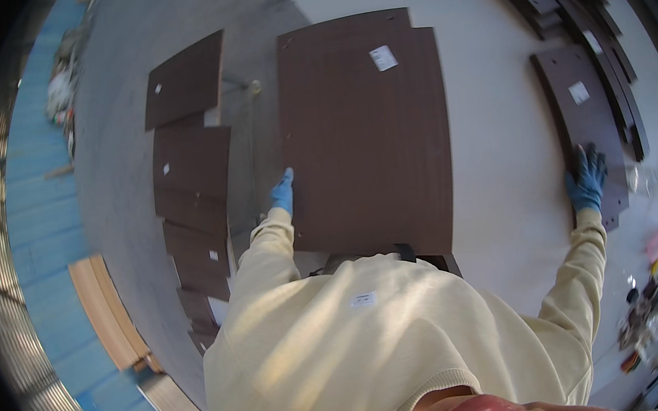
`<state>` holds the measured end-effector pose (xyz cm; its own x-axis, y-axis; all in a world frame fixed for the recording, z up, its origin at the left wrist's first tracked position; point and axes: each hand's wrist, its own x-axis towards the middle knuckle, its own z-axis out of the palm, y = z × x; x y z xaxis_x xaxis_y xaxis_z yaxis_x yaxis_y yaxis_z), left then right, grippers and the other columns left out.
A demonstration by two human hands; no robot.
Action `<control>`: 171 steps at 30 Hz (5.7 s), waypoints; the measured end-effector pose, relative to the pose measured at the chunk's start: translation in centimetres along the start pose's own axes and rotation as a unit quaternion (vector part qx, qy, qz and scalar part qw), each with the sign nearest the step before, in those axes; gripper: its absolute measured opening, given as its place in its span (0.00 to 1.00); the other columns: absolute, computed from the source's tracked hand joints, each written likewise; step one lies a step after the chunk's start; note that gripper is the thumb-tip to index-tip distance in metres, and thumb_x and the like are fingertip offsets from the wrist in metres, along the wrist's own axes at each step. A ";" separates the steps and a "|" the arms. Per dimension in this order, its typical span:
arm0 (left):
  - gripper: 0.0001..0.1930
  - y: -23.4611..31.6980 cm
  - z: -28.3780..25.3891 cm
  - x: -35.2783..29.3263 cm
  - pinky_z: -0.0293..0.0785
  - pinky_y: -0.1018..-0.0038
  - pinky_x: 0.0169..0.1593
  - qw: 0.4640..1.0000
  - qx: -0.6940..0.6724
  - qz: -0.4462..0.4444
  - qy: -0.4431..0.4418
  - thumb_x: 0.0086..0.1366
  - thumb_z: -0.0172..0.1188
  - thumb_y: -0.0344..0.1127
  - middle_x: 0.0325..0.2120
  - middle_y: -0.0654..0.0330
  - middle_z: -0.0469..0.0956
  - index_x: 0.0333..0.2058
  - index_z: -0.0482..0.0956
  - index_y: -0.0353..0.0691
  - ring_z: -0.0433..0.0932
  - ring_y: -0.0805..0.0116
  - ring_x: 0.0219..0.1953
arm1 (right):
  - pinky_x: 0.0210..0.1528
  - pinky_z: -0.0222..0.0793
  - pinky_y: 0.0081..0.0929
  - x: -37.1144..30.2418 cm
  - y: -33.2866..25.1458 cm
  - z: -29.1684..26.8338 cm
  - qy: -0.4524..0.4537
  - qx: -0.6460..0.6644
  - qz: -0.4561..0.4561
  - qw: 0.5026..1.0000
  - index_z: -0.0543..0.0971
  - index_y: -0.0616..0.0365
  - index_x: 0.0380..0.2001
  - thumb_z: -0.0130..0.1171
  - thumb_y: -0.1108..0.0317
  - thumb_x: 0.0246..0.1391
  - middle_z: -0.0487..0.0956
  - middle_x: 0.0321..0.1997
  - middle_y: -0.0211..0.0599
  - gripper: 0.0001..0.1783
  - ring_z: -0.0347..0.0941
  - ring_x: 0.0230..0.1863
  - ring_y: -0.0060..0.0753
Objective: The person picks up brown rectangular panels from a stack, wipes each side with a cloth, and places them on a table. The person repeats this process for several panels, handling them one at a time.
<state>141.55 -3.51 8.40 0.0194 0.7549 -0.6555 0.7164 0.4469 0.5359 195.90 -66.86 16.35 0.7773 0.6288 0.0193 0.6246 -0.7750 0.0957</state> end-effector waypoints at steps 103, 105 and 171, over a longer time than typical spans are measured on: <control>0.10 22.2 12.7 16.9 0.82 0.65 0.37 0.783 0.196 -0.031 -0.590 0.72 0.62 0.43 0.42 0.68 0.83 0.49 0.78 0.52 0.83 0.68 0.41 | 0.62 0.67 0.52 -2.7 -32.6 -4.6 0.125 -0.034 0.564 0.816 0.77 0.57 0.55 0.49 0.56 0.68 0.78 0.58 0.52 0.21 0.76 0.57 0.55; 0.11 21.9 13.1 17.0 0.82 0.68 0.34 0.797 0.190 -0.029 -0.572 0.72 0.62 0.44 0.41 0.68 0.83 0.49 0.78 0.52 0.83 0.69 0.39 | 0.71 0.60 0.51 -7.2 -26.8 -4.2 0.192 -0.213 0.615 0.735 0.75 0.55 0.61 0.39 0.47 0.73 0.74 0.66 0.51 0.29 0.68 0.68 0.56; 0.18 25.1 13.7 14.2 0.83 0.52 0.58 0.719 0.206 -0.084 -0.659 0.73 0.58 0.32 0.56 0.54 0.78 0.59 0.73 0.39 0.79 0.54 0.57 | 0.73 0.60 0.50 -20.7 -45.6 -4.2 0.119 -0.183 0.668 0.712 0.72 0.58 0.64 0.47 0.63 0.70 0.70 0.69 0.58 0.23 0.66 0.69 0.61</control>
<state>169.37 11.82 5.21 0.3579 -0.5237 -0.7731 0.9260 0.0928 0.3658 151.01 -44.32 15.73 0.5977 -0.6263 0.5006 -0.7544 -0.6507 0.0866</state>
